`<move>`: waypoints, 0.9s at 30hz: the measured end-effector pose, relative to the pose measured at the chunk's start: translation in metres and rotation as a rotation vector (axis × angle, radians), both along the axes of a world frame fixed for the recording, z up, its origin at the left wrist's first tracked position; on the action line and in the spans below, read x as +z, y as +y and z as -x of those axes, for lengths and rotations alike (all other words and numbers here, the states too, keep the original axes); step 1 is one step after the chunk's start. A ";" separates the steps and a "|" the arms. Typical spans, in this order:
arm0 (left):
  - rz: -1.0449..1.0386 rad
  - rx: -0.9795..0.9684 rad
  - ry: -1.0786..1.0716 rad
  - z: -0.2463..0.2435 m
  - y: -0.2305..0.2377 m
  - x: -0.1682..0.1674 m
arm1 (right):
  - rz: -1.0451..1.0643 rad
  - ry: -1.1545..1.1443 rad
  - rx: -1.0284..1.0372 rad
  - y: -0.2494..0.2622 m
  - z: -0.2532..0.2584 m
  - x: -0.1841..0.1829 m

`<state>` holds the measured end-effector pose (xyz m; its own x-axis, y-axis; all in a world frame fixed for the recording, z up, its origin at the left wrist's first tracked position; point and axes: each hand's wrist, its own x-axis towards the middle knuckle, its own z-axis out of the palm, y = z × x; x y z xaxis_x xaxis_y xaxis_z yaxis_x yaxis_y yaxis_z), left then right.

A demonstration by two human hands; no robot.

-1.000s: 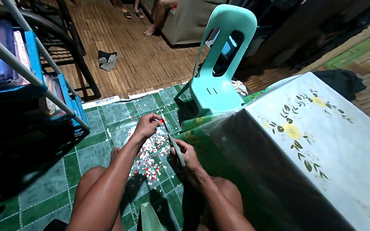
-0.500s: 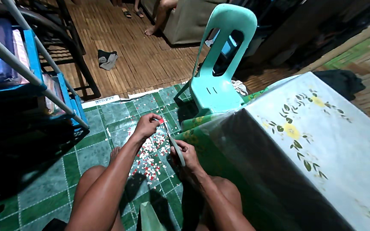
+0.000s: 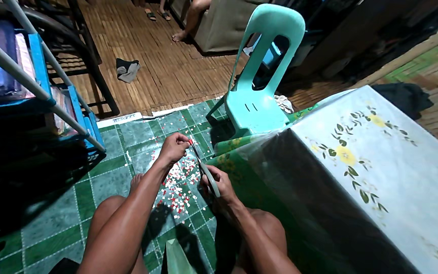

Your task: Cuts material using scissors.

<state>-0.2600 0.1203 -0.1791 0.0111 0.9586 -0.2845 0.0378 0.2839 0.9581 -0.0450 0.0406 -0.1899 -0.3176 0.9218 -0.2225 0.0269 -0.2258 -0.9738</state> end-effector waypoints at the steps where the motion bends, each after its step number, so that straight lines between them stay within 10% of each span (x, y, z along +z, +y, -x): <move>1: -0.003 -0.007 0.002 0.000 0.000 0.000 | -0.008 -0.004 0.003 0.000 0.000 -0.001; 27: 0.011 -0.024 0.028 0.000 0.002 -0.003 | 0.073 -0.021 -0.081 -0.002 0.006 0.006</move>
<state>-0.2597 0.1219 -0.1818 0.0259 0.9549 -0.2957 0.0716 0.2932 0.9534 -0.0513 0.0382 -0.1844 -0.2374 0.9254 -0.2955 0.0259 -0.2981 -0.9542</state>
